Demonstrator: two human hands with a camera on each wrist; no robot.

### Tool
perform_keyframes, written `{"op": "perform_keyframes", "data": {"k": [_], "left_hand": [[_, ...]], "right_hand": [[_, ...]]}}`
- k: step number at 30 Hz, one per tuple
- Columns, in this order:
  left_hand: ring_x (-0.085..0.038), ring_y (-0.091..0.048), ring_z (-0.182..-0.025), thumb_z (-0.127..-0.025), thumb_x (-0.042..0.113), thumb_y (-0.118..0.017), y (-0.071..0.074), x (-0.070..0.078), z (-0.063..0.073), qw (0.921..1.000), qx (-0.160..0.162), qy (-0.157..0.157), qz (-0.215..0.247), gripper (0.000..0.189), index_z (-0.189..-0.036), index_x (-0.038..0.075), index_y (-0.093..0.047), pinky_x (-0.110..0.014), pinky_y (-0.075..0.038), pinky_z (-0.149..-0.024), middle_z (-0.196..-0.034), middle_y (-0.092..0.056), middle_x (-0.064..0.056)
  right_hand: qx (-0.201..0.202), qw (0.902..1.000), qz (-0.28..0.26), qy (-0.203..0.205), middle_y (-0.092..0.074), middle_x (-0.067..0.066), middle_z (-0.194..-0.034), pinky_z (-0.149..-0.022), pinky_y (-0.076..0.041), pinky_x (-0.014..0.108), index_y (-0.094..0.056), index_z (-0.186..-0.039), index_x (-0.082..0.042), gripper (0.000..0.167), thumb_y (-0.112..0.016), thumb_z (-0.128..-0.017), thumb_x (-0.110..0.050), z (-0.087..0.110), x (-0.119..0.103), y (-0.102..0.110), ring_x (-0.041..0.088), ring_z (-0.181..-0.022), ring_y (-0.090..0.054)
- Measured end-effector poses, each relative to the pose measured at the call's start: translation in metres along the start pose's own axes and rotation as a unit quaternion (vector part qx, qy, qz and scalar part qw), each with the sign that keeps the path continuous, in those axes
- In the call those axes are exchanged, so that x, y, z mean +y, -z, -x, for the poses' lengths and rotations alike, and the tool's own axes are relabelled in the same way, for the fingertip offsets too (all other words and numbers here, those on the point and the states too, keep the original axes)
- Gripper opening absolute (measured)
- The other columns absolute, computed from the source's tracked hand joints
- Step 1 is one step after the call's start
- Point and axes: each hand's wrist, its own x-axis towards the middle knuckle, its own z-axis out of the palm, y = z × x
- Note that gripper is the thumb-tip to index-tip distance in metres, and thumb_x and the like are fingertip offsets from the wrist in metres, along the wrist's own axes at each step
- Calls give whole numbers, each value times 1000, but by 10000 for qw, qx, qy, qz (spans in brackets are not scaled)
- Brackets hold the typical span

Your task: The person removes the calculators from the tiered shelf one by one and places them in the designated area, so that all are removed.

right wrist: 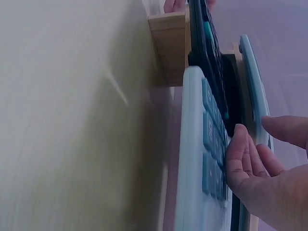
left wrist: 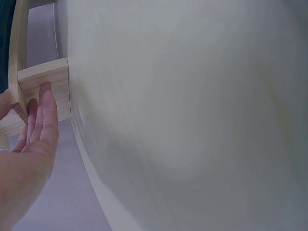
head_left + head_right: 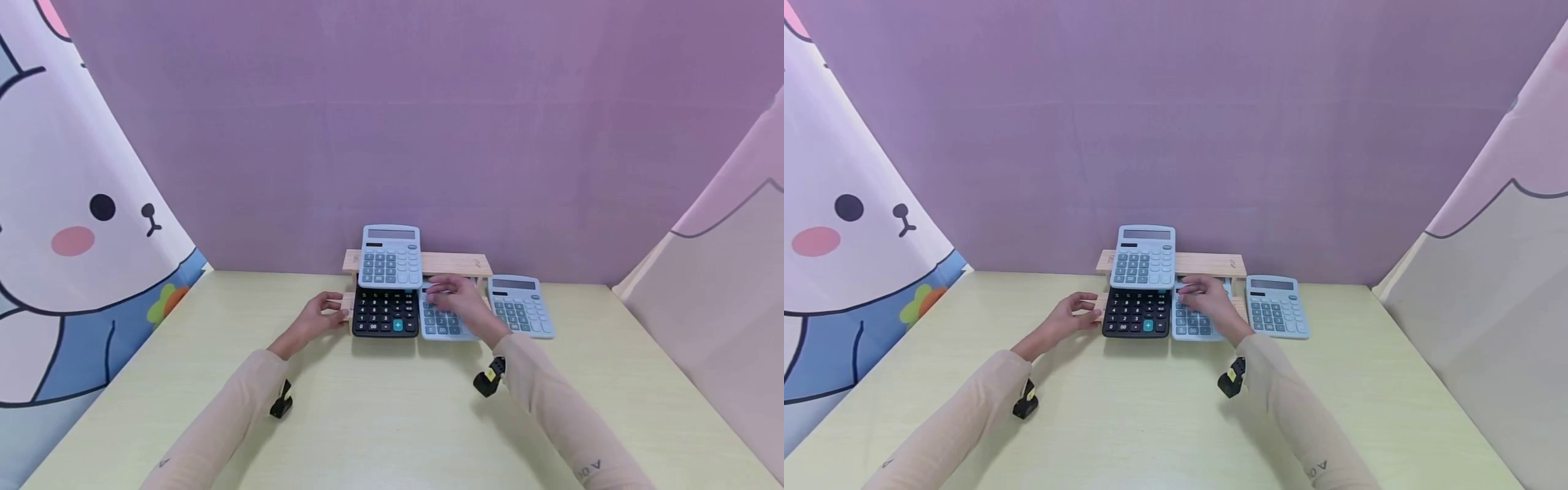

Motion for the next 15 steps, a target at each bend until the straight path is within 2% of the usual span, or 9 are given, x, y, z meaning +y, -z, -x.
{"op": "perform_keyframes", "data": {"k": [7, 11, 15], "left_hand": [[-25, -64, -90, -89, 6, -56, -1, -2, -2, 10000, 4, 1, 36, 51, -133, -7, -32, -32, -57, -86, -119, -47, -27], [-23, -64, -89, -89, 5, -56, 0, -2, -2, 10000, -19, -10, 65, 51, -132, -7, -33, -31, -57, -84, -119, -47, -27], [-21, -64, -89, -89, 6, -56, 0, -1, -3, 10000, -48, 12, 57, 51, -133, -6, -32, -32, -57, -85, -120, -47, -27]], "right_hand": [[267, 9982, -532, 19, -53, 25, -115, -85, -57, 34, -45, -125, 6, 44, -59, -83, 5, -7, 0, -16, 13, -85, -60], [467, 9970, -604, -86, -56, 17, -110, -88, -56, 34, -47, -124, 3, 44, -60, -82, 4, -10, -2, -24, 8, -80, -59], [549, 9958, -724, -141, -56, 15, -106, -91, -54, 37, -45, -125, 3, 44, -59, -83, 4, -12, -4, -28, 10, -81, -60]]}}
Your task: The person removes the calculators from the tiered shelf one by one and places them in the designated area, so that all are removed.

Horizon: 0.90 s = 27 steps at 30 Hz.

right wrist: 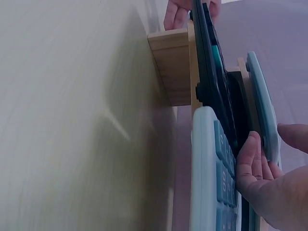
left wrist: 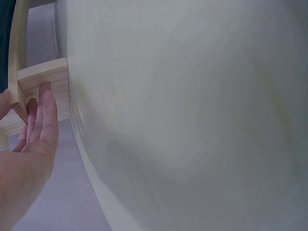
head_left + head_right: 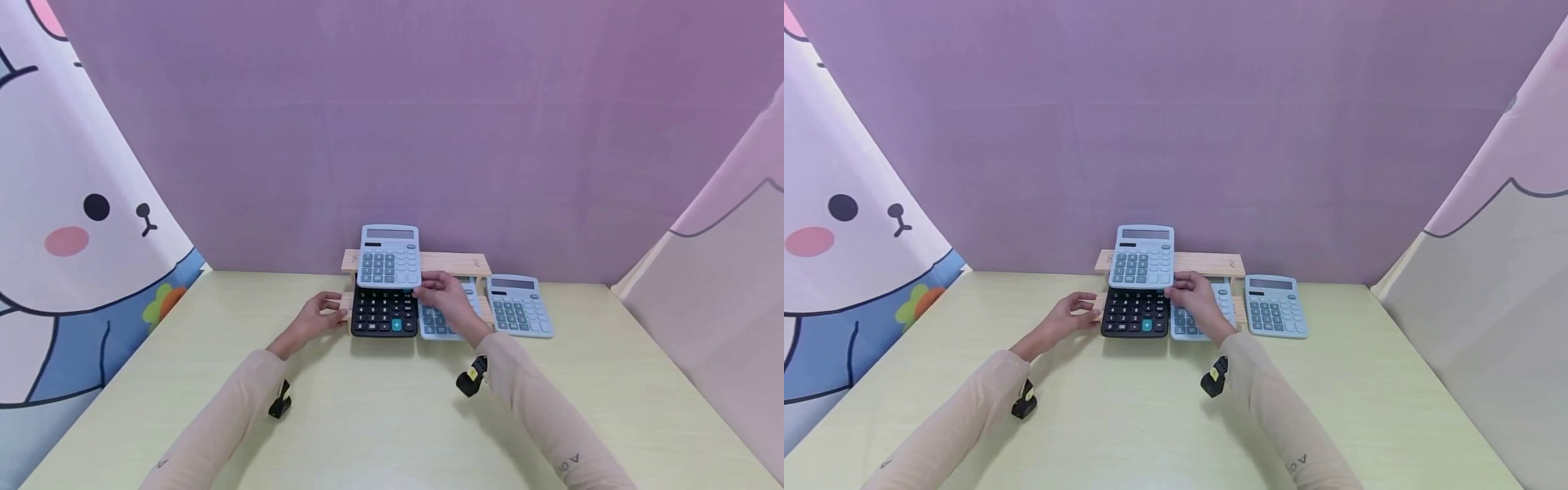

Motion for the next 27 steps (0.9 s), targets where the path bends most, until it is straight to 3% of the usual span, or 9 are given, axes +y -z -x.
{"op": "perform_keyframes", "data": {"k": [12, 27], "left_hand": [[-24, -64, -91, -89, 6, -56, 1, -2, -3, 10000, -29, -5, -17, 51, -133, -7, -32, -34, -57, -86, -120, -46, -28], [-23, -64, -89, -89, 5, -56, 1, -4, -6, 10000, -40, -37, -9, 51, -132, -7, -32, -34, -57, -86, -119, -47, -28]], "right_hand": [[289, 9986, -453, -21, -57, 10, -98, -88, -56, 33, -43, -124, 3, 41, -57, -85, 4, -9, 6, -10, 12, -81, -62], [605, 9936, -943, -153, -55, 12, -102, -83, -57, 25, -42, -124, 3, 41, -55, -85, 8, -11, 6, -17, 12, -79, -62]]}}
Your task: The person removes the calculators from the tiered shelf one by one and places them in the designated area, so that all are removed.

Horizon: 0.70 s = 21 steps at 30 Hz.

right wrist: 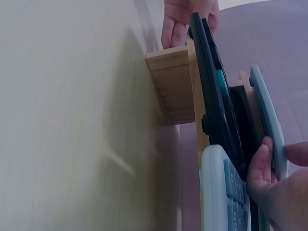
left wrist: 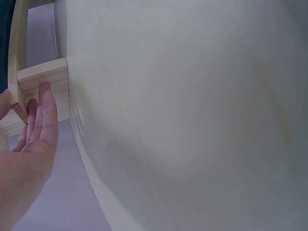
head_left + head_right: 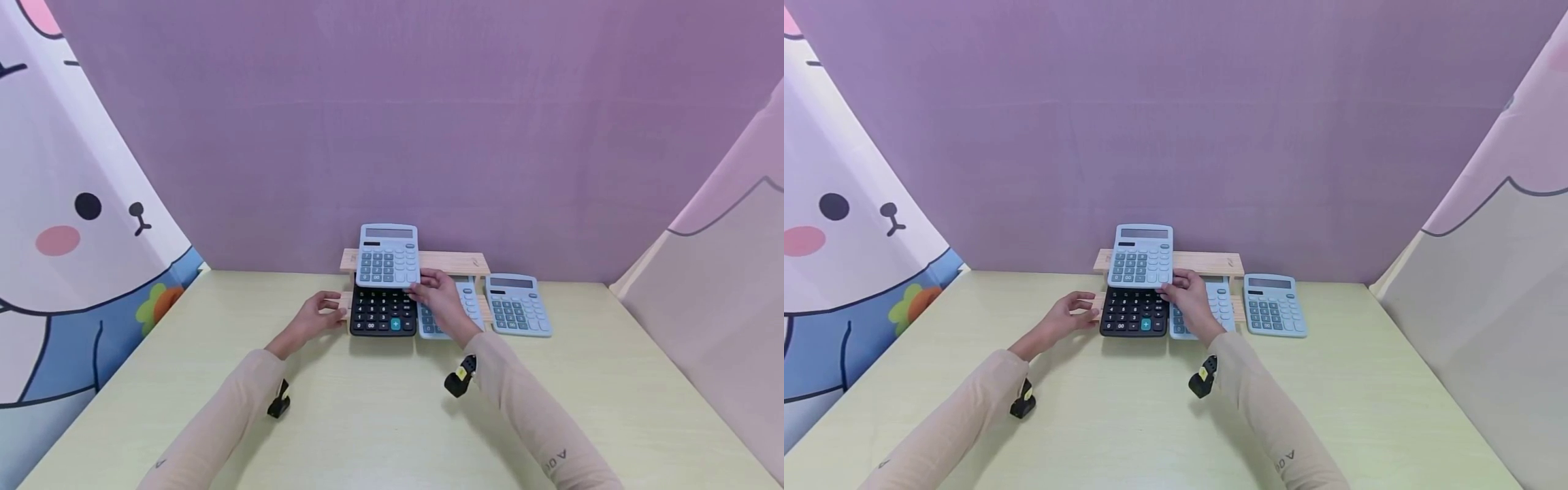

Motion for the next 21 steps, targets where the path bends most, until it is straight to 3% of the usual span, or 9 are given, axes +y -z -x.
{"op": "perform_keyframes", "data": {"k": [6, 21], "left_hand": [[-32, -64, -93, -89, 5, -56, 0, 0, 0, 10000, 11, -13, 52, 51, -133, -8, -32, -35, -56, -86, -119, -46, -28], [-32, -64, -92, -89, 5, -56, 0, 0, 1, 10000, 38, -33, -9, 50, -132, -8, -32, -34, -57, -85, -119, -47, -29]], "right_hand": [[113, 9998, -182, -61, -53, 12, -102, -83, -57, 24, -42, -124, 3, 41, -54, -85, 9, 0, 0, -1, 11, -78, -60], [182, 9988, -396, -242, -54, 12, -104, -81, -56, 22, -42, -123, 0, 40, -53, -85, 10, 7, -2, -3, 13, -79, -60]]}}
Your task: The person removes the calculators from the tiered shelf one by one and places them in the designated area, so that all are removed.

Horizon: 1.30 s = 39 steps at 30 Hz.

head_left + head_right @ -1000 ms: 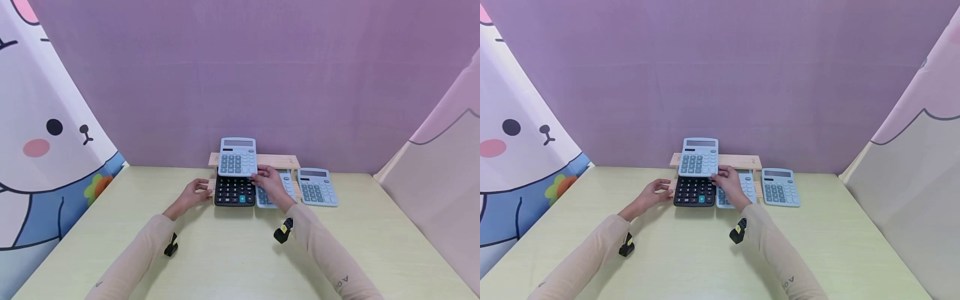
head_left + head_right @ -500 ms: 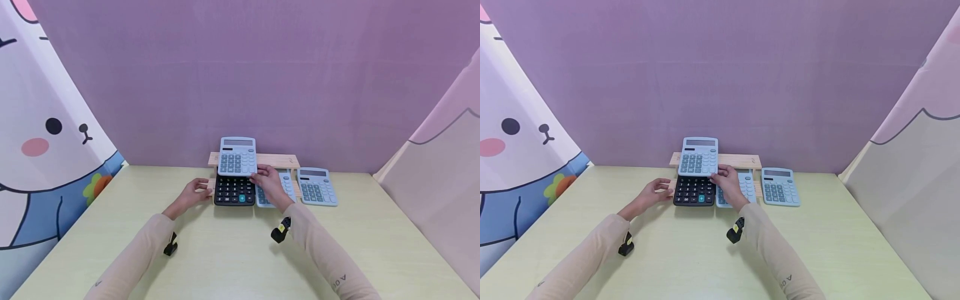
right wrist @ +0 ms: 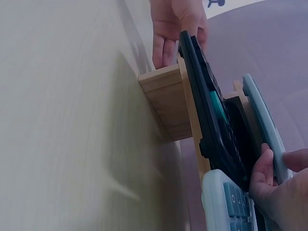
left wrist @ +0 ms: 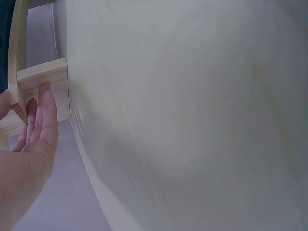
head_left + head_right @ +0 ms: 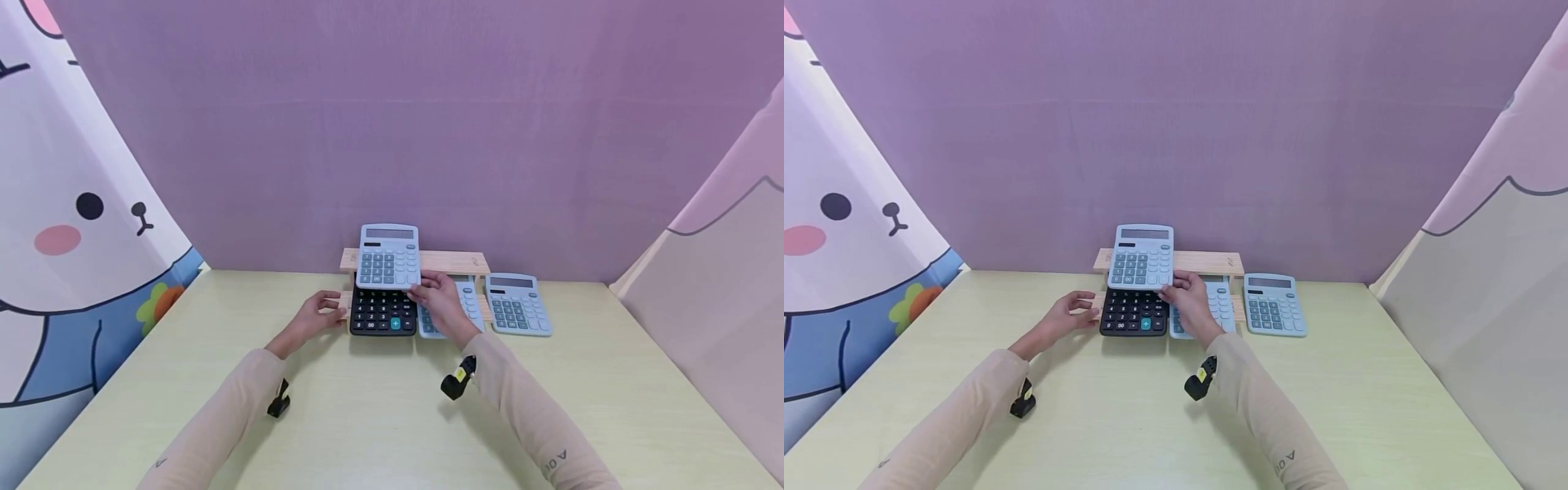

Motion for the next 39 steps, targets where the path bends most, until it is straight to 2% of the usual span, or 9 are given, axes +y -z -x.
{"op": "perform_keyframes", "data": {"k": [11, 26, 39], "left_hand": [[-21, -64, -88, -89, 5, -56, 0, 0, 1, 10000, 13, 26, -73, 50, -132, -7, -33, -32, -58, -84, -121, -47, -28], [-20, -64, -89, -89, 6, -56, 0, 0, 2, 10000, -8, 20, -57, 50, -132, -6, -33, -33, -57, -85, -121, -47, -27], [-22, -65, -88, -89, 6, -56, -1, 1, 2, 10000, 21, 22, -30, 50, -132, -7, -33, -33, -57, -85, -120, -47, -28]], "right_hand": [[49, 9999, -129, -50, -52, 10, -103, -84, -55, 23, -42, -122, 0, 41, -52, -85, 11, 4, -1, -1, 13, -81, -59], [39, 9989, -442, -132, -52, 10, -105, -78, -55, 20, -42, -121, 0, 42, -52, -83, 13, 8, -3, -1, 14, -80, -58], [-15, 9987, -488, -139, -52, 9, -98, -76, -56, 20, -42, -118, 0, 41, -52, -81, 15, 13, -8, 13, 15, -77, -60]]}}
